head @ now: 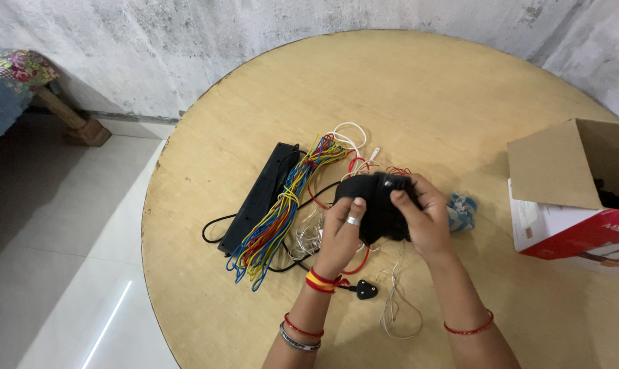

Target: The person wipes a black electronic device with a blue and white striped cloth, then places it into a cardboard box. The person then picks up a red cable, wipes it with the cloth, and coils it on the table.

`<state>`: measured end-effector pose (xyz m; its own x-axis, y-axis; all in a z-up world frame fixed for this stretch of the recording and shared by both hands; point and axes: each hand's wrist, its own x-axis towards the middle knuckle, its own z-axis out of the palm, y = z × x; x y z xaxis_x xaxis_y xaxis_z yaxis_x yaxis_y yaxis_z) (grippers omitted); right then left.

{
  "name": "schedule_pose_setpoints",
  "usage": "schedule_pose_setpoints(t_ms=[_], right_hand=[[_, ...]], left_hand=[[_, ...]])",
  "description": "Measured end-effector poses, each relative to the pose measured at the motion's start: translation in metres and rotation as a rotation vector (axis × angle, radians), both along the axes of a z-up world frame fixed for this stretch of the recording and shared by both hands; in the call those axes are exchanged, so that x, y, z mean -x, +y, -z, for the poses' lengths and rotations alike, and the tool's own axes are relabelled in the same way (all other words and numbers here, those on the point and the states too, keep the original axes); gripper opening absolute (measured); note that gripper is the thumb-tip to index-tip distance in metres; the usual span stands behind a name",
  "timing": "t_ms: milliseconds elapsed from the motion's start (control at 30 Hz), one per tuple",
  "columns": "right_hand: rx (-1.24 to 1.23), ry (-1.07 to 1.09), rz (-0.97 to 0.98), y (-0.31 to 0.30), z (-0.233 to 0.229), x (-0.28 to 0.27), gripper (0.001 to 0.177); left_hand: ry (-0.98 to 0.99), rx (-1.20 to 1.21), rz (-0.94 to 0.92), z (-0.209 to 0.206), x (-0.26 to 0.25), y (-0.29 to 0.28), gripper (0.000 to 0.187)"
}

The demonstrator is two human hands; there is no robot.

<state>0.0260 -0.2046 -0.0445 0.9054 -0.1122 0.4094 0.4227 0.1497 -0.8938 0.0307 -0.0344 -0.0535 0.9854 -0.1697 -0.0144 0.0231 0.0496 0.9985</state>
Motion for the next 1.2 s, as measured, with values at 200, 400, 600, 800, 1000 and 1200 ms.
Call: schedule_pose_setpoints(t_ms=[200,400,600,800,1000,1200], right_hand=[[-0.373,0.041,-0.051,0.002,-0.006,-0.015,0.024],[-0.453,0.157,-0.262,0.001,-0.02,-0.007,0.043],[-0.464,0.188,-0.517,-0.008,-0.027,0.008,0.053],[-0.562,0.098,-0.564,-0.015,-0.019,0.014,0.055],[-0.696,0.085,-0.429,-0.025,-0.017,0.004,0.046],[-0.849,0.166,-0.252,-0.046,-0.012,-0.013,0.032]], left_hand=[[-0.53,0.15,0.016,0.006,-0.006,0.009,0.036],[-0.68,0.176,-0.241,0.012,-0.006,0.001,0.013],[-0.692,0.151,-0.387,-0.005,-0.003,0.007,0.055],[-0.637,-0.221,-0.277,-0.014,-0.001,0.02,0.057],[-0.491,-0.136,-0.058,0.01,-0.015,0.02,0.052],[-0.197,0.008,-0.027,0.049,-0.047,0.034,0.022]])
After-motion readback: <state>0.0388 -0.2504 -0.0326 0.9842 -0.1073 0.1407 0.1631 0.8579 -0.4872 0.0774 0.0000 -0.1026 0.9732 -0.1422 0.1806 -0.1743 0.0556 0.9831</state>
